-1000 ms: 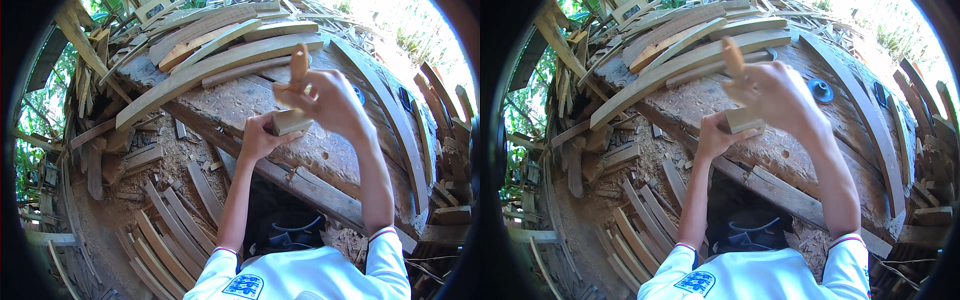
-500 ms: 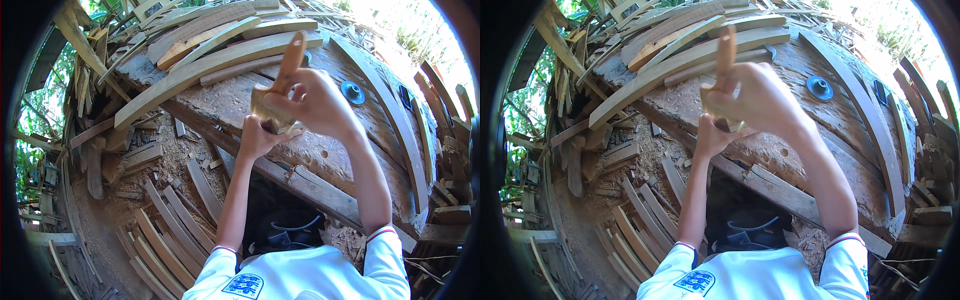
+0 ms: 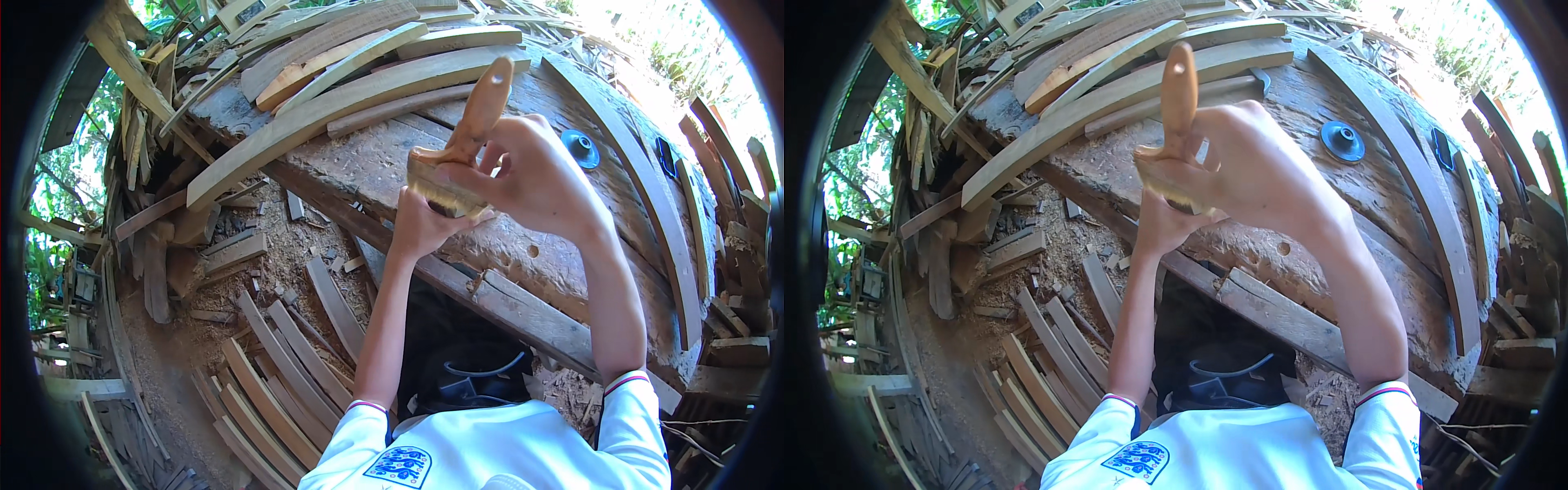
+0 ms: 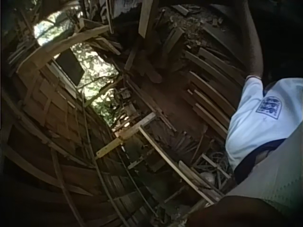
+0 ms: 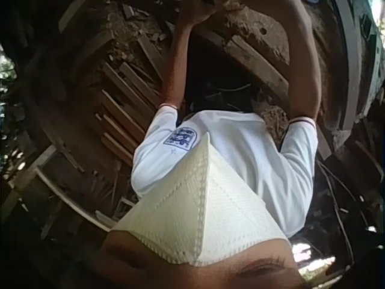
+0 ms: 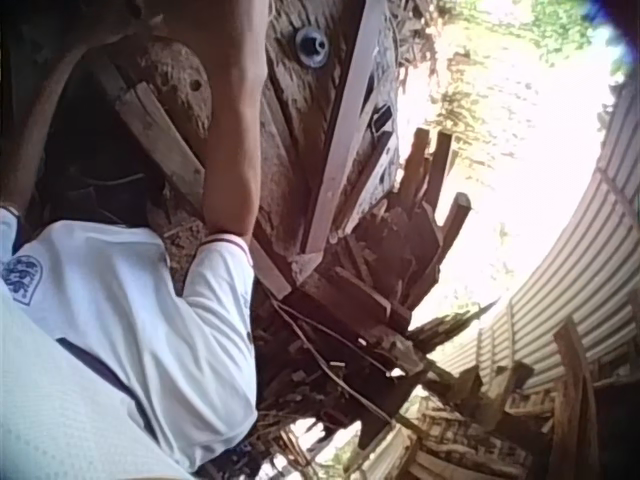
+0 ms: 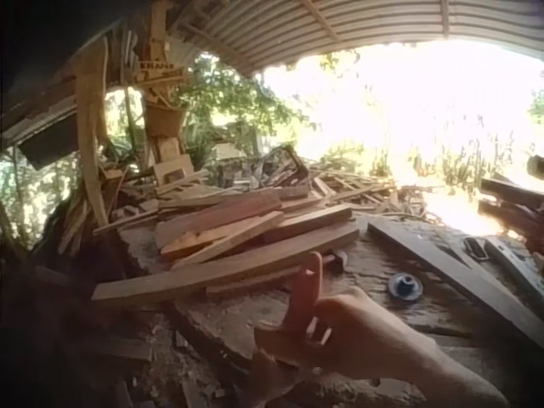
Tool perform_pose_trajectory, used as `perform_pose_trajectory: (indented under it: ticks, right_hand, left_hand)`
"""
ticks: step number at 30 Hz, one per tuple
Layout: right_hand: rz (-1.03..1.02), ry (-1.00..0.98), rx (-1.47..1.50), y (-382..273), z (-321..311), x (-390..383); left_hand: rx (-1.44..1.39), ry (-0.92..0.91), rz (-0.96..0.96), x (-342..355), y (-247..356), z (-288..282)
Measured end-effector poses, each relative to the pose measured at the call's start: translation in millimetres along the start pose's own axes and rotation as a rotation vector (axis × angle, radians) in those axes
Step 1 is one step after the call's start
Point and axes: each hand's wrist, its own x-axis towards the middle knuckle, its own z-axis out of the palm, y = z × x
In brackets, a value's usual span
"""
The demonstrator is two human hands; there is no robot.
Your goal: The person smooths a small rectangular wooden block using a sanding sponge, then uses a sanding disc to further refine the surface. Finally, they brush the block with a paintbrush to remove dust. The work is performed on a cluttered wooden workbench in an outdoor setting.
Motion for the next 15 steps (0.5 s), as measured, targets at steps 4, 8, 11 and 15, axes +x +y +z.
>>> perform_pose_trajectory:
  ticks: [4,8,11,15]
  right_hand:
    - [0.101,0.067,-0.047,24,-5,3]
    - [0.050,0.100,-0.217,28,3,6]
    - [-0.123,0.071,-0.183,21,16,3]
    - [-0.009,0.012,-0.013,8,-4,6]
  left_hand:
    - [0.085,-0.128,-0.181,3,5,0]
    - [-0.063,-0.090,-0.162,5,8,8]
    - [0.053,-0.139,-0.190,4,9,-3]
    - [0.116,-0.163,-0.170,0,-3,-6]
